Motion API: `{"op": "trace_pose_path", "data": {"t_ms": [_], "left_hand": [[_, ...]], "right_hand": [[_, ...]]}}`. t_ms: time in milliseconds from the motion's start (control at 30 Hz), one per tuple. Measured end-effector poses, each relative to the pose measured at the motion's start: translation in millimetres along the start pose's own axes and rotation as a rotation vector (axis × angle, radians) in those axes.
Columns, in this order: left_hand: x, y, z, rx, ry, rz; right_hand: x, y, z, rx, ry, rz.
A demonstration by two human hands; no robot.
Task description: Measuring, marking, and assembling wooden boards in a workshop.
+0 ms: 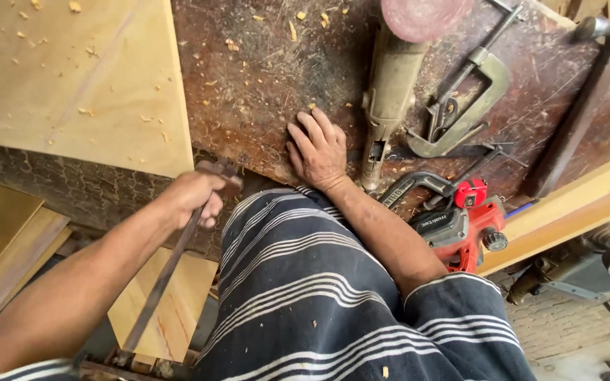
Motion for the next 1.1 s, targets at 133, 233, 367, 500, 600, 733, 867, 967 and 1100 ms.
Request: {"op": "trace_pose_path", "data": {"t_ms": [133,233,367,500,600,733,867,967,1100], "left_hand": [[-10,14,-11,0.062,-0.033,-0.044],[-9,-50,-14,0.096,-0.005,-0.059],[5,-28,-21,0.082,-0.021,-0.183],[27,-2,-16,0.419,0.132,-0.487],[43,9,-23,0.636,0.391,-0.549],[61,5,-30,0.656,0.409,-0.626],[66,-1,-35,0.597,0.459,-0.693],[75,-12,-40,0.538,0.512,-0.704],[84,-28,-43,0.338,0.508,-0.556]], "right_hand": [[-2,-2,-2,0.036,0.014,0.012],[-5,-4,-6,0.022,0.025,0.027],[-3,3,-5,0.012,0.024,0.014],[-3,0,-6,0.049,0.033,0.009],[0,0,-4,0.050,0.037,0.024],[7,-8,6,0.053,0.018,0.015],[3,-9,16,0.052,-0.060,0.044],[9,-10,26,0.034,-0.159,0.031],[31,-4,46,0.311,-0.491,-0.052]]}}
Point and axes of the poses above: each hand's wrist, its own y-axis away from the middle knuckle, its own z-axis out of the back of the hand, x = y × z, the point moved 1 cm from there along -y, towards the middle knuckle, and after that the axes turned 3 degrees about -x, right-handed, at the moved point
